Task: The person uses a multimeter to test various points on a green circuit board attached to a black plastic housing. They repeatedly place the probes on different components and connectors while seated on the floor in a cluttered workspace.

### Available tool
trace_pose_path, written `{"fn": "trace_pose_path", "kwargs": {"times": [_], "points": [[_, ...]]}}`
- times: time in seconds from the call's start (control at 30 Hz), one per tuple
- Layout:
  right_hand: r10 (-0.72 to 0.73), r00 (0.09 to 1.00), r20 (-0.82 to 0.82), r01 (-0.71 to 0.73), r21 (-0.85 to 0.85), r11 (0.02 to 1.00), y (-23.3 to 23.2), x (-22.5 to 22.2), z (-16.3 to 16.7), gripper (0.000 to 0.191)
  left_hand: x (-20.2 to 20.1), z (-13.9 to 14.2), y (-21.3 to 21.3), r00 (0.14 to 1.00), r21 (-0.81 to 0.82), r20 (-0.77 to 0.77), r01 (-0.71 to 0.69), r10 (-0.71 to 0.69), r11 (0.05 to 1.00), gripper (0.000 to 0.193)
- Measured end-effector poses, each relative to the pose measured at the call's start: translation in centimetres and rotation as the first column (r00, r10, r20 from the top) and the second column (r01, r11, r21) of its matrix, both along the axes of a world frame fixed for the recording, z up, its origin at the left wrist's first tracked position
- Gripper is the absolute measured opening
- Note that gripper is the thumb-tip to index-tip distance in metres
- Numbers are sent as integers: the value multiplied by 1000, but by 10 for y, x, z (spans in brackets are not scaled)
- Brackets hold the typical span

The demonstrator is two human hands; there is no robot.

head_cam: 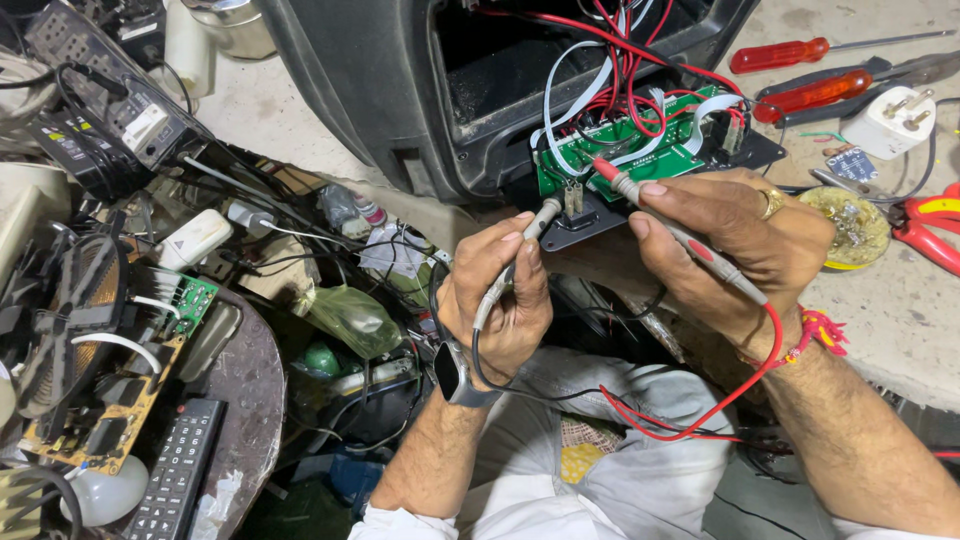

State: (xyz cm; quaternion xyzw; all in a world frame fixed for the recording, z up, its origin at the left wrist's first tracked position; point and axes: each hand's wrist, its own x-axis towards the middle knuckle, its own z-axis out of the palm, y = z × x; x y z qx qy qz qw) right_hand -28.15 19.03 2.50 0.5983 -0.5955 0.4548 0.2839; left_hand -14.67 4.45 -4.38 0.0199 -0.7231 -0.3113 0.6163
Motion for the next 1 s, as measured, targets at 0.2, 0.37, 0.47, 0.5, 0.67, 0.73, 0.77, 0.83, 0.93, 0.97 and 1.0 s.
{"fn": "trace_pose_path", "kwargs": {"times": [0.2, 0.37, 0.47, 0.5, 0.67, 0.73, 0.77, 0.83, 0.93, 0.97, 1.0], "points": [[-11, 1000, 9, 11, -5, 1000, -2, 1, 0, 26, 2, 2, 0, 999, 8, 27, 20, -21, 1000, 28], [-12, 1000, 13, 12, 10, 1000, -2, 1, 0, 26, 0, -1, 0, 1000, 5, 16, 4, -4, 1000, 28], [-11, 1000, 21, 10, 24, 1000, -2, 2, 3, 27, 0, -2, -1, 1000, 4, 6, 1, -1, 1000, 28], [-5, 999, 33, 4, 27, 1000, -2, 3, 5, 27, 0, -1, 0, 1000, 7, 5, 3, -3, 1000, 27], [-21, 1000, -19, 22, 36, 999, -3, 7, 10, 25, 1, 7, 1, 1000, 12, 6, 22, -22, 1000, 27], [-25, 1000, -5, 25, 49, 998, -2, 5, 8, 24, 1, 6, 1, 1000, 10, -2, 9, -9, 1000, 25], [-8, 1000, -1, 8, 58, 998, -1, 3, 7, 24, 0, 4, 2, 1000, 9, -16, -1, 1, 1000, 24], [1, 1000, 5, -1, 76, 997, 3, -3, 4, 24, -2, -4, 4, 999, -7, 0, -54, 54, 999, 22], [3, 1000, -29, -1, 72, 997, 12, -9, -2, 23, -4, -20, 4, 978, -139, -55, -208, 202, 968, 18], [35, 998, -45, -33, 58, 998, 15, -12, -2, 21, 0, -23, 3, 988, -146, 16, -148, 152, 978, 16], [-8, 999, -46, 8, -5, 1000, 17, -11, -3, 20, -2, -27, 1, 991, -141, 34, -126, 132, 982, 13]]}}
